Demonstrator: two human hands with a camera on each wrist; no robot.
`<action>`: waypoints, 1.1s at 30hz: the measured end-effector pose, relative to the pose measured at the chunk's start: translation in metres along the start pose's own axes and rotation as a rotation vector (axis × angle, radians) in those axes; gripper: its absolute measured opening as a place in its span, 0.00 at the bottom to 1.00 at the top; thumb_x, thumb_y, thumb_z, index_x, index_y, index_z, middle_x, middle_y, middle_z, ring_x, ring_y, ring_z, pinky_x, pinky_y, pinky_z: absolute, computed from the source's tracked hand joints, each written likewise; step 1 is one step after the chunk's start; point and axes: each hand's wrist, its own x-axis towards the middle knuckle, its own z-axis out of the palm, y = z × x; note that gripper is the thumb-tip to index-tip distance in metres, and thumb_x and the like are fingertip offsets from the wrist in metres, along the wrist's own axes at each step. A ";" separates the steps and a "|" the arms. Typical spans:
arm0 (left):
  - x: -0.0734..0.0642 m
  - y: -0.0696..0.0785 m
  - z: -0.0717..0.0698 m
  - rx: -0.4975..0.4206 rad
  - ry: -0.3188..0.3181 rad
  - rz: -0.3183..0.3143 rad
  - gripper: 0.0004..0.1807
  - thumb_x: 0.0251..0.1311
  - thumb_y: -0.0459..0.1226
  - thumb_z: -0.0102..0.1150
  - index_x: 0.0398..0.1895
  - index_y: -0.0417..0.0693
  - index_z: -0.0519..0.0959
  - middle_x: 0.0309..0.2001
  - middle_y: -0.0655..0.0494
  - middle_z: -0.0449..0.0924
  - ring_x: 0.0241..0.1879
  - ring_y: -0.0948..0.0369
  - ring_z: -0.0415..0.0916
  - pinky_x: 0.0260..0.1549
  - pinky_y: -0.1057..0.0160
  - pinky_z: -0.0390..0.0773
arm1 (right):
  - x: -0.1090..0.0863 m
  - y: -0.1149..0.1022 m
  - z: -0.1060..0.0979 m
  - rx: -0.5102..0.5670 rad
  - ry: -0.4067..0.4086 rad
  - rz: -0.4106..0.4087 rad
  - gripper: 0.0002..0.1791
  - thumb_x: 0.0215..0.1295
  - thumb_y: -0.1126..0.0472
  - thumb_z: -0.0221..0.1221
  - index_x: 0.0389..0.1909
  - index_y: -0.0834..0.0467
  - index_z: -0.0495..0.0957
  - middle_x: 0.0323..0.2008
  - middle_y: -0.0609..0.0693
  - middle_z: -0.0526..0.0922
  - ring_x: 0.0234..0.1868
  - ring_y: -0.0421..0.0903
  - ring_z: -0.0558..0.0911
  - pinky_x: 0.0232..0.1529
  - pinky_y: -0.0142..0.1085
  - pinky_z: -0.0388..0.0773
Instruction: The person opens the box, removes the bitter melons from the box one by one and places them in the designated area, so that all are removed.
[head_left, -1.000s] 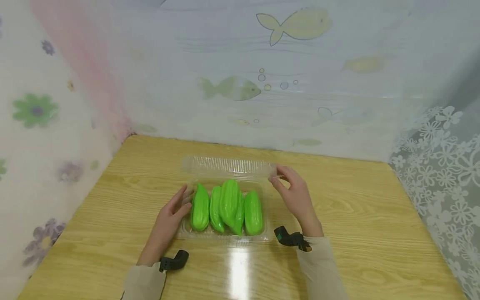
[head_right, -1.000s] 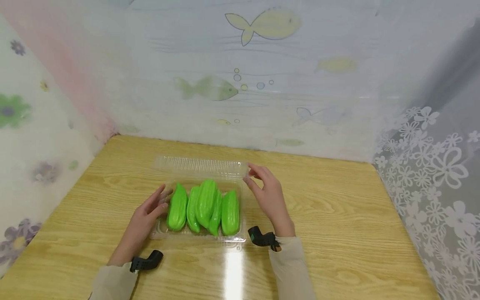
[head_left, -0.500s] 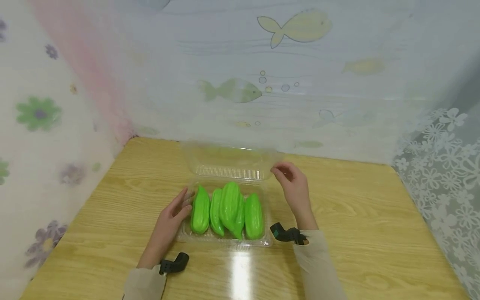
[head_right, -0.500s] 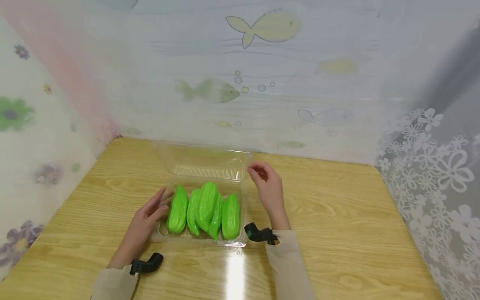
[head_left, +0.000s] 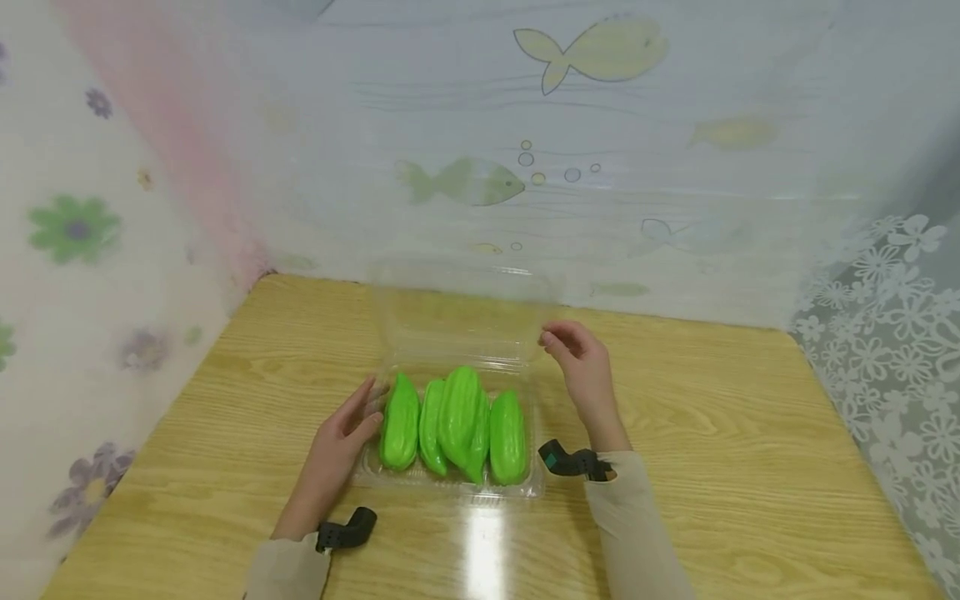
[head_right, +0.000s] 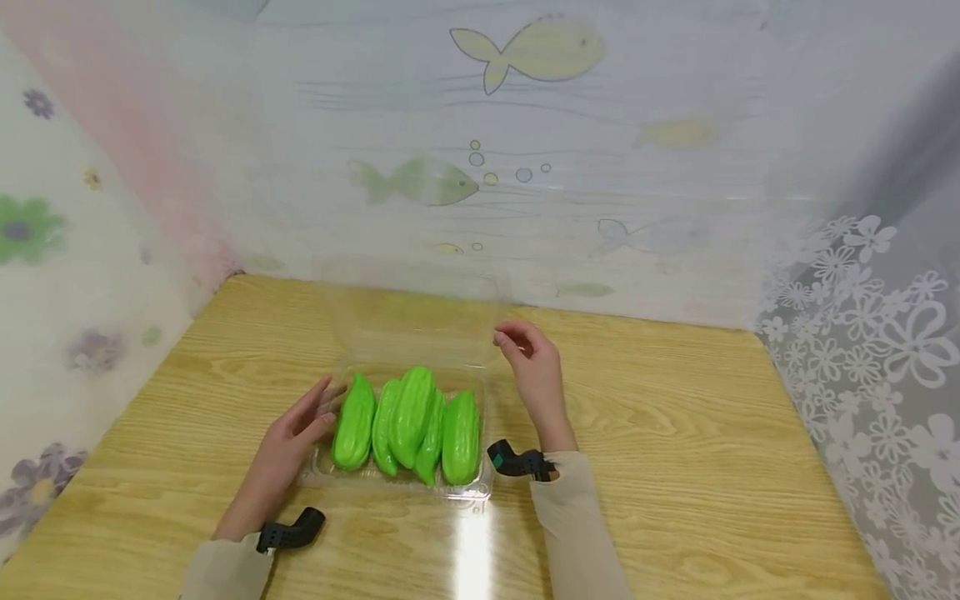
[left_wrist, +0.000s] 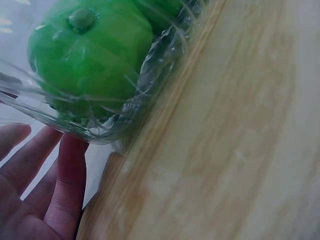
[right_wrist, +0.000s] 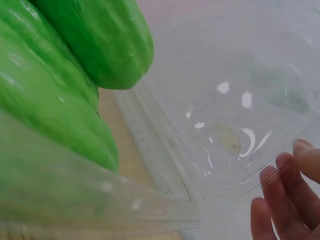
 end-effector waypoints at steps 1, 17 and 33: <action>0.000 0.000 0.000 -0.008 -0.004 0.006 0.29 0.62 0.47 0.49 0.66 0.68 0.55 0.62 0.61 0.62 0.59 0.60 0.61 0.59 0.55 0.56 | 0.002 0.004 0.000 0.009 -0.009 0.003 0.14 0.59 0.58 0.58 0.43 0.62 0.76 0.38 0.54 0.79 0.41 0.49 0.78 0.44 0.35 0.74; -0.001 -0.001 -0.003 -0.041 -0.043 0.044 0.29 0.63 0.43 0.48 0.67 0.64 0.54 0.62 0.58 0.62 0.59 0.59 0.61 0.55 0.65 0.60 | 0.011 0.025 -0.005 -0.046 -0.134 0.036 0.21 0.61 0.65 0.55 0.57 0.57 0.69 0.39 0.55 0.75 0.39 0.47 0.78 0.41 0.35 0.76; 0.000 -0.002 -0.002 -0.037 -0.055 0.055 0.28 0.63 0.44 0.48 0.66 0.64 0.55 0.62 0.60 0.62 0.60 0.60 0.60 0.55 0.64 0.60 | 0.013 0.040 -0.002 0.085 -0.122 0.160 0.22 0.60 0.68 0.54 0.57 0.61 0.68 0.46 0.60 0.73 0.41 0.50 0.78 0.43 0.37 0.75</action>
